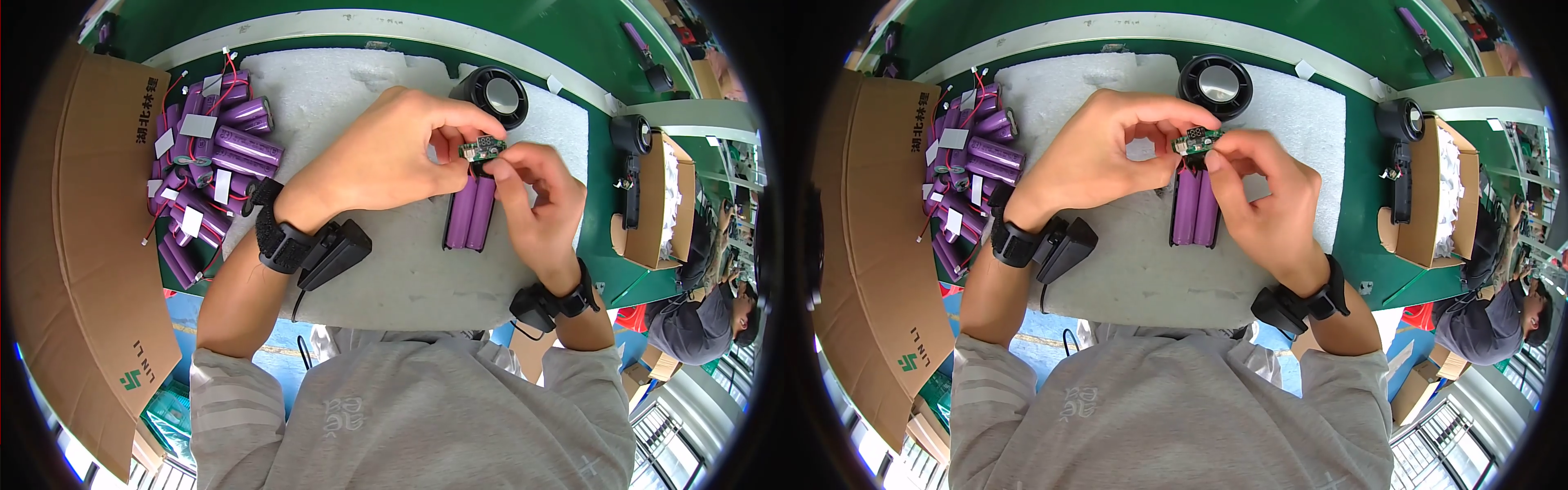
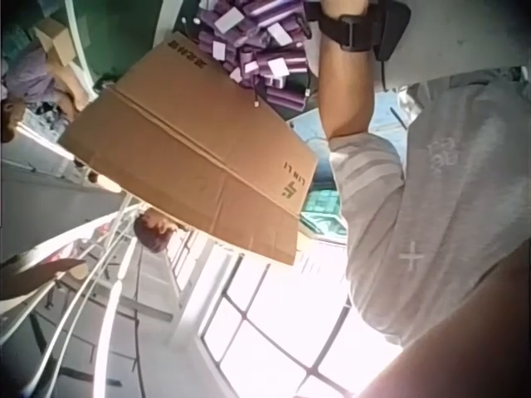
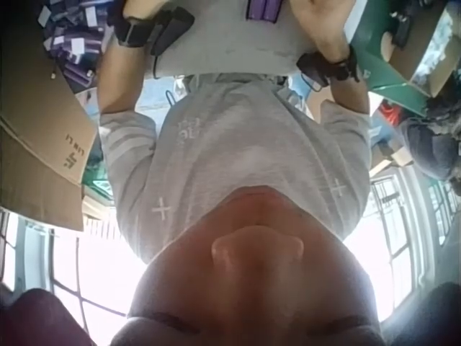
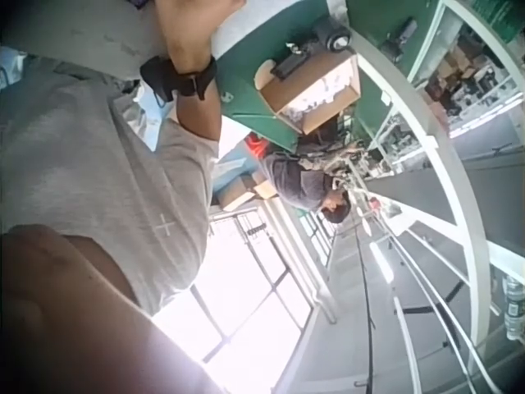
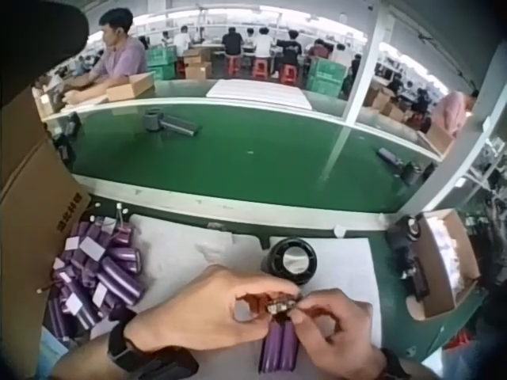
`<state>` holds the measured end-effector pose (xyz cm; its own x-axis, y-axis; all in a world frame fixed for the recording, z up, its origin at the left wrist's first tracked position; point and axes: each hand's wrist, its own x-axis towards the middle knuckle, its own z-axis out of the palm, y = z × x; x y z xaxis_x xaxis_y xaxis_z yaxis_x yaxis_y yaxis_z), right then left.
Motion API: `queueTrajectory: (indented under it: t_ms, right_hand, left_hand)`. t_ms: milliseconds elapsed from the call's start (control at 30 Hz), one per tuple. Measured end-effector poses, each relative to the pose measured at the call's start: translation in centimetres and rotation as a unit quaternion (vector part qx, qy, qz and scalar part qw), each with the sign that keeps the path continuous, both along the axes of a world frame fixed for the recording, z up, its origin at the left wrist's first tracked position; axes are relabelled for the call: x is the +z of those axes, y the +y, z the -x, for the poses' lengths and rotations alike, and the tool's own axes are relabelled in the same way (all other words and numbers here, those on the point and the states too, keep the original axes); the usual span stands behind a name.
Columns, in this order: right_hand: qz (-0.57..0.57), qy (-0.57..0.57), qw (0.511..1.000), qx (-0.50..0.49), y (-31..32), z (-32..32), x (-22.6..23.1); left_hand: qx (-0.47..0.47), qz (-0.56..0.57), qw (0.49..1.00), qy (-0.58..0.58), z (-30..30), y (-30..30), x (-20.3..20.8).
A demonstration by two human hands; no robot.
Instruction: The person picks up a circuit board and a battery pack, connects the wires, and places the battery pack into the fan housing, repeating the process with a second unit.
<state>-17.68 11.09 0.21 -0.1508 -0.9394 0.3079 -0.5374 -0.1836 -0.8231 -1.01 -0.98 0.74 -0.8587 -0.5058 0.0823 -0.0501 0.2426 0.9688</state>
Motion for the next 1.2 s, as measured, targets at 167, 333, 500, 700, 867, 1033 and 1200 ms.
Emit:
queueTrajectory:
  t_ms: [167,333,500,700,867,1033,1200]
  right_hand:
    - [0.016,-0.033,0.999,-0.014,-0.6,-0.1,-0.1]
    - [0.018,-0.016,1.0,-0.015,-0.7,0.3,-0.7]
    - [0.023,-0.069,0.997,-0.015,-0.7,0.4,-0.9]
    - [-0.033,-0.083,0.996,-0.011,-0.4,0.3,-0.5]
    - [0.004,-0.075,0.997,-0.031,-0.7,0.5,-0.9]
    - [-0.004,-0.072,0.997,-0.039,-0.7,0.4,-1.0]
    - [-0.005,-0.054,0.998,-0.035,-0.7,0.4,-0.9]
  left_hand:
    - [0.018,0.002,1.0,0.013,0.1,0.2,0.1]
    - [0.051,-0.035,0.995,0.075,0.4,0.4,-0.7]
    - [0.057,-0.021,0.996,0.072,0.3,0.2,-0.7]
    - [0.077,0.018,0.994,0.078,0.2,-0.1,-1.3]
    - [0.073,0.108,0.99,0.063,0.4,0.0,-0.5]
    - [0.076,0.163,0.98,0.083,0.4,0.2,-0.5]
    - [0.075,0.134,0.985,0.083,0.4,0.3,-0.8]
